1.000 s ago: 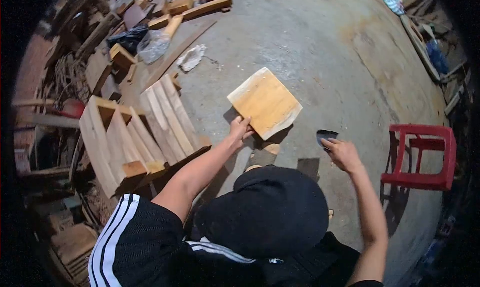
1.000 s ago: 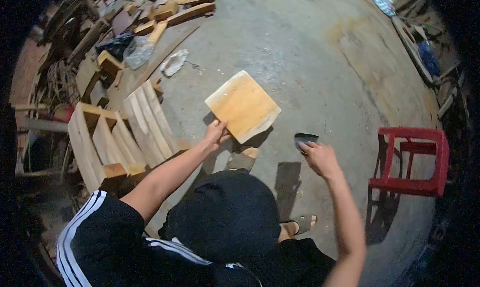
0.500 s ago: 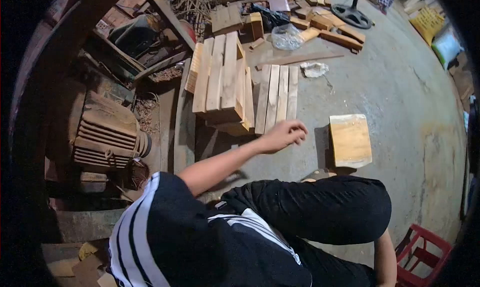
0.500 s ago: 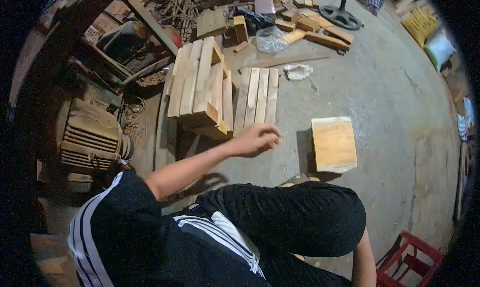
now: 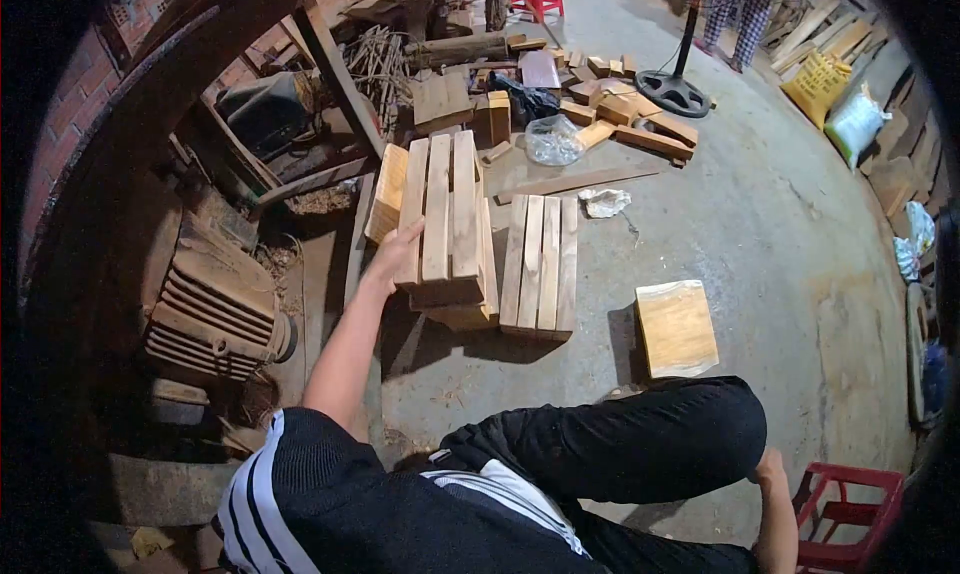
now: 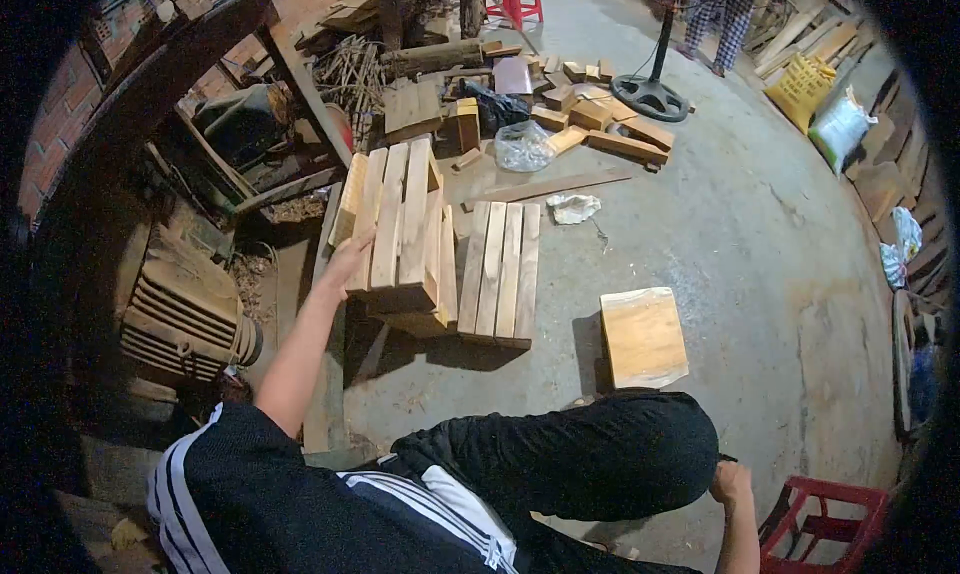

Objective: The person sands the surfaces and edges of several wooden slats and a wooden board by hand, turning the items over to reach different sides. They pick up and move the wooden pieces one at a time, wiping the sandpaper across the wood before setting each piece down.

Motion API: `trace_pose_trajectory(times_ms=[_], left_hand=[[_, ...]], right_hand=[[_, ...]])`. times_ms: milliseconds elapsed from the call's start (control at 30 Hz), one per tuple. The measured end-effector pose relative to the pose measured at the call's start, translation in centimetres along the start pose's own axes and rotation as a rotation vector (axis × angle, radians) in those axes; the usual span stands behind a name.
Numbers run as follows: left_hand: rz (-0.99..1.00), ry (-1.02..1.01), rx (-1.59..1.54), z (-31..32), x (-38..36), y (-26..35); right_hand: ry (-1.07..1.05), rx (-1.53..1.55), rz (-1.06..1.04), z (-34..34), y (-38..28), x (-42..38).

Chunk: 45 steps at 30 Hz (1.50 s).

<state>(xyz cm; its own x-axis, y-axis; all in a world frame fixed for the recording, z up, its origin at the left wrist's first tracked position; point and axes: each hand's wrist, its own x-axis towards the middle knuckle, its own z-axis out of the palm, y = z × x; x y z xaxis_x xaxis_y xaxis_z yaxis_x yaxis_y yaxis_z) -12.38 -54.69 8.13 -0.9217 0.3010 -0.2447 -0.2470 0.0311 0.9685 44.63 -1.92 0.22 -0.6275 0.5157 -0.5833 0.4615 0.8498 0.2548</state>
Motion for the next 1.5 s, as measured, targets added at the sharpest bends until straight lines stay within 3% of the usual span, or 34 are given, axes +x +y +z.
trace_pose_trajectory(times_ms=[67,267,467,633,733,800,833,900,933,967,1000,1067,1100,1133,1200,1300,1500], left_hand=[[0.054,-0.064,0.030,0.6,0.1,-0.1],[0.099,-0.078,-0.102,1.4,1.4,-1.2],[-0.005,-0.094,-0.082,-1.2,1.9,-0.6],[-0.024,-0.140,-0.069,-1.9,2.7,-0.8],[0.120,-0.003,0.055,-1.3,3.1,-1.8],[0.690,0.556,0.639,0.7,2.0,-1.0],[0.687,0.541,0.635,2.2,1.3,0.3],[1.190,0.385,0.474,5.0,-0.5,3.3],[1.031,0.053,0.146,8.6,-3.0,5.1],[0.857,-0.163,0.104,12.1,-5.8,7.1],[0.607,-0.627,-0.224,14.3,-6.0,6.3],[0.665,-1.082,-0.433,23.2,-9.5,5.9],[0.566,-1.274,-0.396,26.1,-13.0,8.3],[0.374,-1.428,-0.710,28.3,-16.7,10.9],[0.503,-1.570,-0.726,35.4,-21.4,13.1],[0.778,-1.695,-0.611,41.9,-24.3,14.0],[0.874,-1.807,-0.484,47.3,-28.3,11.8]], right_hand=[[-0.077,-0.046,0.039,-0.3,-0.1,-0.8],[-0.008,0.000,0.065,0.1,-0.1,-1.1],[0.101,0.107,0.005,-2.9,-1.3,-2.5],[0.011,0.097,0.136,-4.4,-1.8,-4.0],[0.023,0.114,0.134,-4.1,-1.3,-4.5],[0.042,0.128,0.147,-4.2,-1.5,-5.0],[0.055,0.123,0.145,-3.6,-1.3,-4.8],[0.085,0.100,0.086,-2.8,-0.6,-4.7],[0.070,0.083,0.064,-2.2,0.0,-4.6],[0.030,0.069,0.069,-1.7,0.5,-4.5],[-0.002,0.050,0.063,-1.3,1.0,-3.7],[0.092,0.198,0.036,1.3,3.6,-2.3],[0.133,0.269,0.008,1.7,4.1,-1.7],[0.155,0.337,-0.033,1.9,4.5,-2.1],[0.169,0.333,0.000,5.5,7.9,-0.5],[0.170,0.323,0.060,4.3,6.3,-3.0],[0.187,0.374,0.106,3.8,4.5,-4.8]])
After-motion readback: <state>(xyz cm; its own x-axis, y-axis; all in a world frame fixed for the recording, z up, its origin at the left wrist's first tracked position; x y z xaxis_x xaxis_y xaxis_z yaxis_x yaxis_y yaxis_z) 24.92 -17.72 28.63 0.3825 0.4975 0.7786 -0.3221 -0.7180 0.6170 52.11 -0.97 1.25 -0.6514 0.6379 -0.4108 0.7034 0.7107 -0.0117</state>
